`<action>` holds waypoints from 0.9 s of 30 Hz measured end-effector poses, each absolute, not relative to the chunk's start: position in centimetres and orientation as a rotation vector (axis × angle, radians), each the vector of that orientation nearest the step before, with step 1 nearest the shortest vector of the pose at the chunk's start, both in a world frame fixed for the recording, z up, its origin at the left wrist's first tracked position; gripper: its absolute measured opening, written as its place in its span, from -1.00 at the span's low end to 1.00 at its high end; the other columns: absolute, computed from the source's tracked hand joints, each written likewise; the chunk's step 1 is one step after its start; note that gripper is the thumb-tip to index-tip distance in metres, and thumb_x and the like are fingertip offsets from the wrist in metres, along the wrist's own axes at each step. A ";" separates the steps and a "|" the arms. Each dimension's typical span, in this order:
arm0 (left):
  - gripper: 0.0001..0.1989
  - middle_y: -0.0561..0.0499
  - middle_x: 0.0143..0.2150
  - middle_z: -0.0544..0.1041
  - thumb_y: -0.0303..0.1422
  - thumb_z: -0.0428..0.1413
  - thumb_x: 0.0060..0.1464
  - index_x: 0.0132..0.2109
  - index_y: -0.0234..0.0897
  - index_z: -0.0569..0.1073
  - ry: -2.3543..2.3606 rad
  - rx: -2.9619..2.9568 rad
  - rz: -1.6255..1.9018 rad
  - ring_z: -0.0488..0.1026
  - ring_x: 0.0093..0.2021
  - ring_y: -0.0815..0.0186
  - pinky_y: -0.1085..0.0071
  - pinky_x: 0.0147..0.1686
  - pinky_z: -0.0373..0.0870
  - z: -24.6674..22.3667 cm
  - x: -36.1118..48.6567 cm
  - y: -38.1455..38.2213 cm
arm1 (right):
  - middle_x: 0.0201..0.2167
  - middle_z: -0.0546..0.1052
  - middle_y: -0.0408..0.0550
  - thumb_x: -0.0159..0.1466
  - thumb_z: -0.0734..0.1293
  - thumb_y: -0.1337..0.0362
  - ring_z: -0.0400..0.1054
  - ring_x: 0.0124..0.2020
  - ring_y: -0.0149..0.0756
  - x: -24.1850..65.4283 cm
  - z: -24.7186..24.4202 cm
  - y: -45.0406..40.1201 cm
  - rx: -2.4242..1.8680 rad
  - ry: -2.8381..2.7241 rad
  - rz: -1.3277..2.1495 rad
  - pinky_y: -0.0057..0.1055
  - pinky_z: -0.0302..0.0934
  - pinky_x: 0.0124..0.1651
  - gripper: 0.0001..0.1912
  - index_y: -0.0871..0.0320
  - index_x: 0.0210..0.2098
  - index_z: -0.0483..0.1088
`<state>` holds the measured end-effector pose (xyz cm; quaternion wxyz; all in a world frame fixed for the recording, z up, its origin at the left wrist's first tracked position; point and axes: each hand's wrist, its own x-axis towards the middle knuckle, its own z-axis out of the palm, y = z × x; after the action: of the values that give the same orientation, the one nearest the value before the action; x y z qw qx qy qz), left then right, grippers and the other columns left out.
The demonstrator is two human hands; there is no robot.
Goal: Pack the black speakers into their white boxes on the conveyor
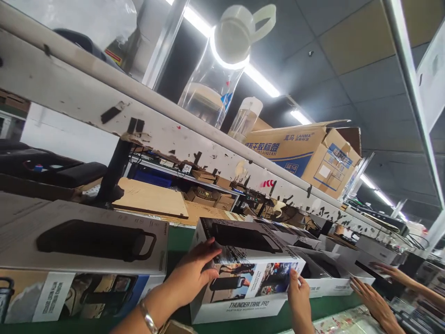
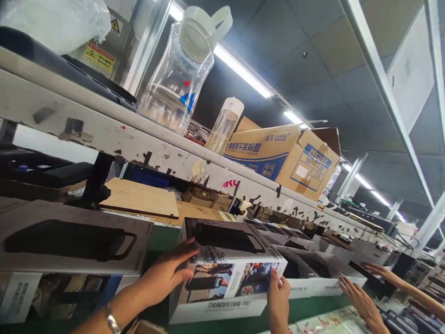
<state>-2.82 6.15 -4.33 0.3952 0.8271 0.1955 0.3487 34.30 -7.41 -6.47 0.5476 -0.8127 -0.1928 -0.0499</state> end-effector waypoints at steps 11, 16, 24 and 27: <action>-0.55 0.16 0.43 -0.02 -0.19 -0.10 0.22 0.24 0.01 0.26 0.450 2.055 0.987 -0.07 0.41 0.35 0.21 0.40 -0.13 -3.0 -1.9 6.4 | 0.13 0.32 0.33 -0.06 0.02 -0.52 0.30 0.02 0.18 32.5 -6.3 -7.6 -1.851 -0.386 -0.125 -0.02 0.11 0.14 0.15 0.27 0.21 0.07; -0.47 0.16 0.46 -0.18 -0.11 -0.17 0.25 0.34 -0.01 0.08 0.452 2.072 0.968 -0.22 0.44 0.38 0.20 0.41 -0.26 -3.0 -1.9 6.5 | 0.04 0.36 0.31 -0.04 0.05 -0.51 0.31 -0.02 0.12 33.0 -7.1 -7.7 -1.798 -0.420 -0.068 -0.06 0.14 0.10 0.14 0.28 0.20 0.06; -0.40 0.22 0.46 -0.14 -0.19 -0.08 0.23 0.37 0.09 -0.03 0.465 2.259 0.986 -0.20 0.44 0.29 0.16 0.41 -0.19 -2.5 -1.9 4.6 | 0.22 0.21 0.39 -0.02 -0.06 -0.52 0.15 0.19 0.20 32.5 -6.8 -8.4 -1.788 -0.406 -0.030 -0.02 0.01 0.22 0.18 0.27 0.28 -0.10; -0.40 0.12 0.46 -0.09 -0.16 -0.12 0.25 0.38 -0.01 -0.05 0.479 2.220 1.071 -0.15 0.43 0.28 0.16 0.41 -0.16 -3.2 -1.6 4.9 | 0.18 0.24 0.43 -0.07 -0.06 -0.55 0.16 0.18 0.25 32.9 -7.5 -8.1 -1.837 -0.487 0.059 -0.02 0.01 0.21 0.22 0.33 0.22 0.00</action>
<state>-1.61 4.89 -3.16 0.3101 0.8406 0.1812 0.4054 32.85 -8.07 -7.51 0.5811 -0.7863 -0.2085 0.0251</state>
